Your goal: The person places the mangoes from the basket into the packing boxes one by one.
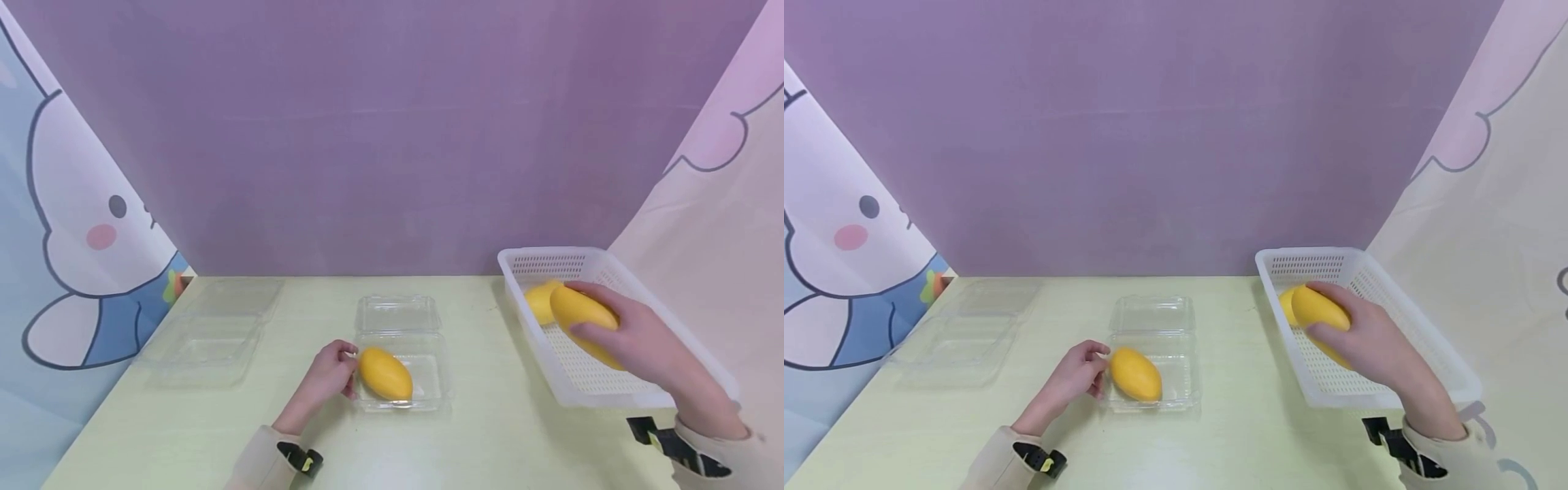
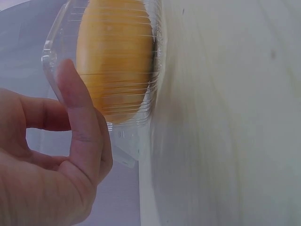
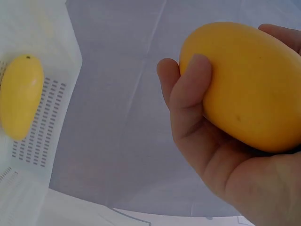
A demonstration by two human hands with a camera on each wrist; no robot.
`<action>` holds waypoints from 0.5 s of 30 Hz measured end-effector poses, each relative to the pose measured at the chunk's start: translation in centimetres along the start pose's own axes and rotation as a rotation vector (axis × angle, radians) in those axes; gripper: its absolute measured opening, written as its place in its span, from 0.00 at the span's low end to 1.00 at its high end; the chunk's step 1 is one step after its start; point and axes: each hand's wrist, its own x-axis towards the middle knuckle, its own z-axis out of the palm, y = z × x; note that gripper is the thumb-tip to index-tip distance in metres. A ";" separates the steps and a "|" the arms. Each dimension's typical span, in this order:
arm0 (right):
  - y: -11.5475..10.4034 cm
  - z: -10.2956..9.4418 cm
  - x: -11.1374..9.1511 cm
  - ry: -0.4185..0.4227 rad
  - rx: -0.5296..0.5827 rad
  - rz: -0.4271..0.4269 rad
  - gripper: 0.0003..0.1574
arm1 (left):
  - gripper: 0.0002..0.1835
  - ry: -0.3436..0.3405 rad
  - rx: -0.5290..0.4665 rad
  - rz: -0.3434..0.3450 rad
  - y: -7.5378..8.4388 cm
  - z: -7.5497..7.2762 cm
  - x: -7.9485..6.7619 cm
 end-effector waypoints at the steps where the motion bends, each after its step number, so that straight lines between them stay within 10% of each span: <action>1: -0.1 0.2 0.0 -0.001 0.005 0.001 0.37 | 0.18 0.000 0.003 0.001 0.0 0.0 0.0; 15: -1.5 3.1 -0.3 0.027 0.061 0.007 0.39 | 0.18 -0.001 0.007 0.007 -0.3 0.0 0.2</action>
